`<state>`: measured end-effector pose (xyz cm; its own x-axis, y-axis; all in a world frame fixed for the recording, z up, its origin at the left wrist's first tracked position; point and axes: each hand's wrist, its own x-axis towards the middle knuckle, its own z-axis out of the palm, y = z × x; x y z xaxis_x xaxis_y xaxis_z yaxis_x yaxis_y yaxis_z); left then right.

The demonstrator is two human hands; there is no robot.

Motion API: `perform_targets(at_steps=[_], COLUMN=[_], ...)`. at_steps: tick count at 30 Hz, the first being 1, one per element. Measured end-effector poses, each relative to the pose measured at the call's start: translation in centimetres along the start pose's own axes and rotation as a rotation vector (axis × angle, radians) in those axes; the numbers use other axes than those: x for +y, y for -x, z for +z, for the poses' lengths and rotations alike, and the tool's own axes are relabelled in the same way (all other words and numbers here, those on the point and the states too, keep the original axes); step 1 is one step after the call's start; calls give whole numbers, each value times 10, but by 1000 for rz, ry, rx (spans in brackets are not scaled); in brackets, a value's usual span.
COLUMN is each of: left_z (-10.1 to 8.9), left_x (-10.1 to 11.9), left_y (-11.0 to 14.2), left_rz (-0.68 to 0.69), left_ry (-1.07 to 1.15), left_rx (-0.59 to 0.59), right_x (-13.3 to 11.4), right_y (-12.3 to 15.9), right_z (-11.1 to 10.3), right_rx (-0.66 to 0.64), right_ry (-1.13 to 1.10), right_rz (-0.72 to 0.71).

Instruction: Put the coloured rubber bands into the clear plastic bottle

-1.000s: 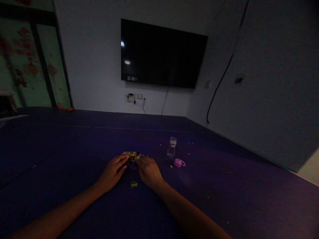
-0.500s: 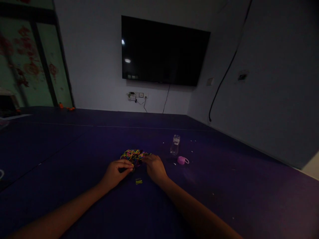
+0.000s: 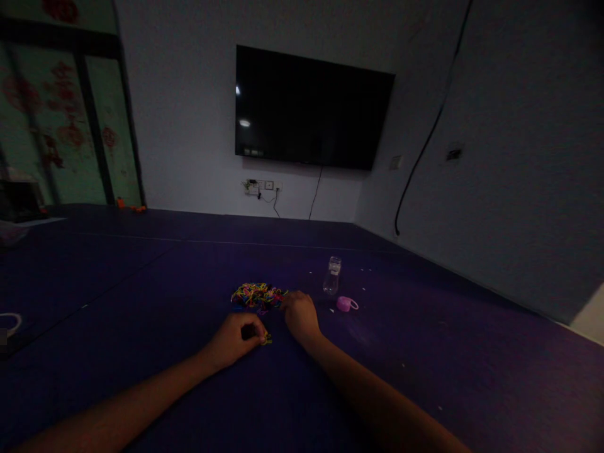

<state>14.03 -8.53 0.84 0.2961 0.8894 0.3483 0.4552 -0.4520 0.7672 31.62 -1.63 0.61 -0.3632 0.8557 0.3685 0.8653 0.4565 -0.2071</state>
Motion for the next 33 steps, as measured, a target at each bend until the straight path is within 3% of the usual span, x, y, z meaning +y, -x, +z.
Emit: perform_targets(at_steps=[9, 13, 19, 22, 26, 33], left_z=[2, -1, -9, -15, -22, -18], left_x=[-6, -12, -24, -27, -28, -26], left_y=[-1, -4, -10, -10, -10, -10], left_rz=[-77, -65, -6, 91, 179, 263], left_ry=[67, 26, -141, -350, -628, -685], left_rx=[13, 86, 204, 261, 235, 189], right_x=[-2, -3, -5, -6, -7, -4], right_y=[2, 2, 3, 4, 4, 1], right_z=[0, -1, -2, -4, -5, 0], right_rx=[-80, -98, -79, -76, -76, -51], right_ry=[14, 3, 31, 47, 54, -8], right_rz=[-121, -163, -205, -215, -211, -163])
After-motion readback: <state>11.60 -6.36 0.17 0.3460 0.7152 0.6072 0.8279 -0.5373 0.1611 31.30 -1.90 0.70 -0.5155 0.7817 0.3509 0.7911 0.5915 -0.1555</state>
